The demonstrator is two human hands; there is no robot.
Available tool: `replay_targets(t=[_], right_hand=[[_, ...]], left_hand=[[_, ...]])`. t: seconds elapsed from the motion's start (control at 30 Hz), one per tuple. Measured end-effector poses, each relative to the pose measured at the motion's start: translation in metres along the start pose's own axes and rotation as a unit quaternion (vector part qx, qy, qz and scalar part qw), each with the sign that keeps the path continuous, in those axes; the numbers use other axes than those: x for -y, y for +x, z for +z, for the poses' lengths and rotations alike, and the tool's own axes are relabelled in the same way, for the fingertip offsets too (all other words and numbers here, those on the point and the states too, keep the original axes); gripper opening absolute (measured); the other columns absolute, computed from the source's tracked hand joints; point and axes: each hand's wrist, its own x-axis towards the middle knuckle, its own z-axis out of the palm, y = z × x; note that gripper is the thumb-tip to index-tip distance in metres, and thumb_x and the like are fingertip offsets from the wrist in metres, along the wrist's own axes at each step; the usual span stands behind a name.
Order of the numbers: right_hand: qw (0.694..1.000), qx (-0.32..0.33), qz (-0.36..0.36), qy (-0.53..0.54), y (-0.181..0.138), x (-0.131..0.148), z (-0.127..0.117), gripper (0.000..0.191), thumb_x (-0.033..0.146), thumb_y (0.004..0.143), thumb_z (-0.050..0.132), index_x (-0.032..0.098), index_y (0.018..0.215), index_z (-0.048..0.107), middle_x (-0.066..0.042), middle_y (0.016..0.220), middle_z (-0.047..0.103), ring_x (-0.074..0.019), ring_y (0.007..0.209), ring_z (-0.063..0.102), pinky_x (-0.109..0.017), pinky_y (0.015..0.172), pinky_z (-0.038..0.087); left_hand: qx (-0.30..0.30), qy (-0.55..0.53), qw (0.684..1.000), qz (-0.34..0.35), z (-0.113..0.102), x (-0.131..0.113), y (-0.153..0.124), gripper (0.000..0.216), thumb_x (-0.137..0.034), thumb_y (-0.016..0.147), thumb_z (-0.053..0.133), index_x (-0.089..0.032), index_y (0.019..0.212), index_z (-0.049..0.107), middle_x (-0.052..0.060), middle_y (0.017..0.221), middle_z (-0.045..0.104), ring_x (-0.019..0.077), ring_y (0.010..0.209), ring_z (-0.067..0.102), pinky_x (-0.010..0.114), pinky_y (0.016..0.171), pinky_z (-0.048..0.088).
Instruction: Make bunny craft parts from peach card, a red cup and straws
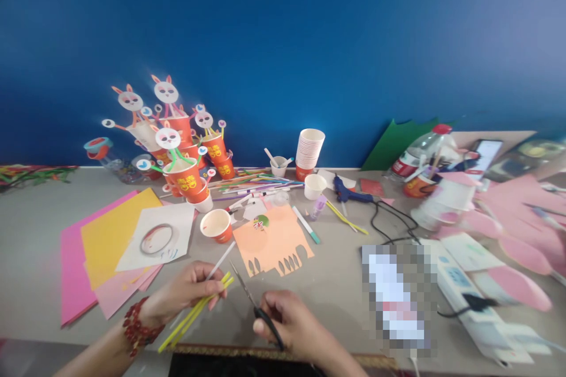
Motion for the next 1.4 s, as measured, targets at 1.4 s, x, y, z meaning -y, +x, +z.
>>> replay_targets(t=[1.4], right_hand=[[0.828, -0.278, 0.278, -0.399, -0.033, -0.03, -0.101, 0.014, 0.033, 0.08, 0.059, 0.023, 0.077, 0.05, -0.003, 0.069, 0.066, -0.0238, 0.062, 0.063, -0.028, 0.051, 0.03]], left_hand=[[-0.211, -0.242, 0.944, 0.075, 0.005, -0.012, -0.001, 0.036, -0.046, 0.063, 0.085, -0.016, 0.077, 0.071, 0.002, 0.067, 0.069, 0.0102, 0.06, 0.057, 0.018, 0.059, 0.041]])
